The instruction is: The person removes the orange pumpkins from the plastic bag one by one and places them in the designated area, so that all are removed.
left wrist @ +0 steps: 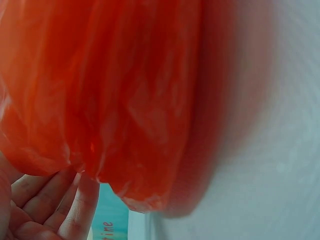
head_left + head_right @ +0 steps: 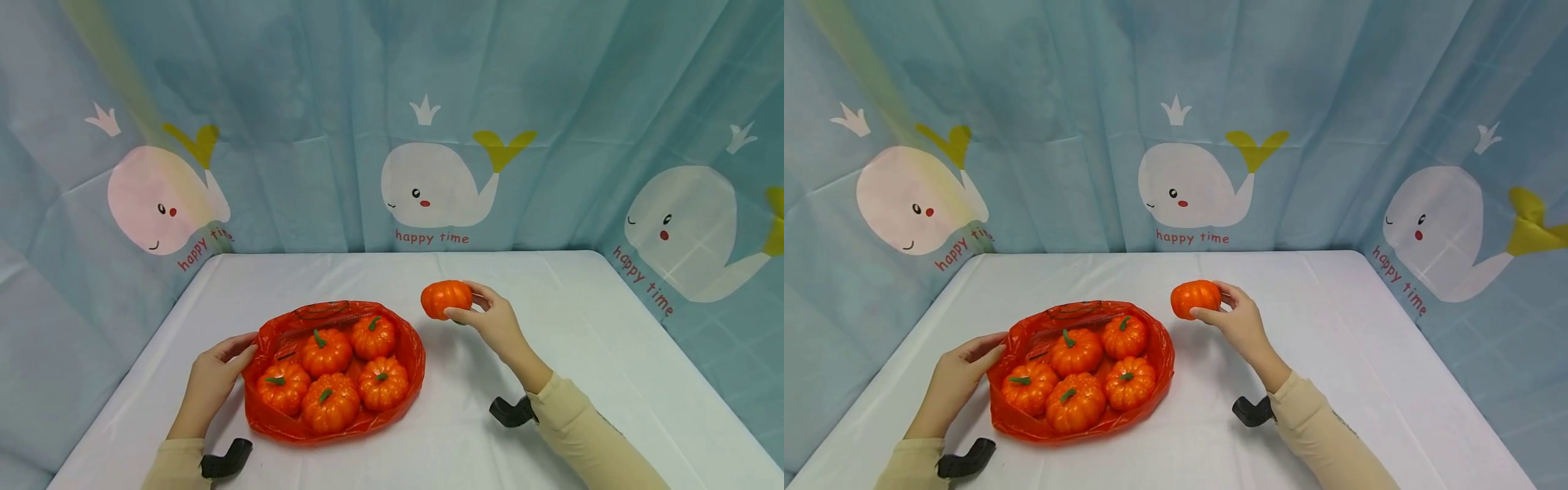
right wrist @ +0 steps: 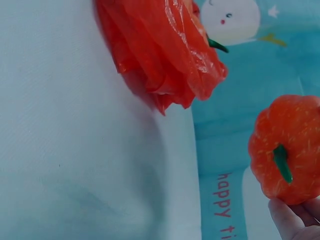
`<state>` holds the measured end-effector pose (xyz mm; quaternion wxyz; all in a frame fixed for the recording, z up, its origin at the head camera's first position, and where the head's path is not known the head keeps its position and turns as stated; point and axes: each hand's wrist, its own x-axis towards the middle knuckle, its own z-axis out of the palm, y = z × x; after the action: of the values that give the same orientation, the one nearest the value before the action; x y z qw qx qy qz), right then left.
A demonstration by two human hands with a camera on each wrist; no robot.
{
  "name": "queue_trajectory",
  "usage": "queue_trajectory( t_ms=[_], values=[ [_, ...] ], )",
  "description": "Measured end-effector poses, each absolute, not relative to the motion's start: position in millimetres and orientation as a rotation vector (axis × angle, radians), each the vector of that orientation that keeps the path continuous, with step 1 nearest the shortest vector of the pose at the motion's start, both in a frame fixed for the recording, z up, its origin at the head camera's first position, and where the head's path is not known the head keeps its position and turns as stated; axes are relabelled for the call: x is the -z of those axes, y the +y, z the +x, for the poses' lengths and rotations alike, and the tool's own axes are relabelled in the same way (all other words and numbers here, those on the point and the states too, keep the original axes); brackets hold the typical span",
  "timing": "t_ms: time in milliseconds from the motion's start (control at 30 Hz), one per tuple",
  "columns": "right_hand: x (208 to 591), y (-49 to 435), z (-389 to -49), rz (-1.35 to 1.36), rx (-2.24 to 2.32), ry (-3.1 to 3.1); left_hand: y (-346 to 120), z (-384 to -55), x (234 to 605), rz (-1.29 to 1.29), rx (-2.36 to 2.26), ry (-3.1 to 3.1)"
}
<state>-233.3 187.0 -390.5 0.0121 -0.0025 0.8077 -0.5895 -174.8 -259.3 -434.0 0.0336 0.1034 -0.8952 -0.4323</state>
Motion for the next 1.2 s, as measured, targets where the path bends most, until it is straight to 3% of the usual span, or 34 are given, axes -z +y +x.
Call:
queue_trajectory(
  t_ms=[700, 1200],
  values=[
    [397.0, 194.8, -233.5, 0.084, 1.813, 2.481, -259.7, -175.2, 434.9, 0.329, 1.351, -2.757],
    [401.9, 202.4, -240.9, 0.305, 2.024, 2.18, -258.4, -174.3, 432.8, 0.327, 1.352, -2.761]
  ],
)
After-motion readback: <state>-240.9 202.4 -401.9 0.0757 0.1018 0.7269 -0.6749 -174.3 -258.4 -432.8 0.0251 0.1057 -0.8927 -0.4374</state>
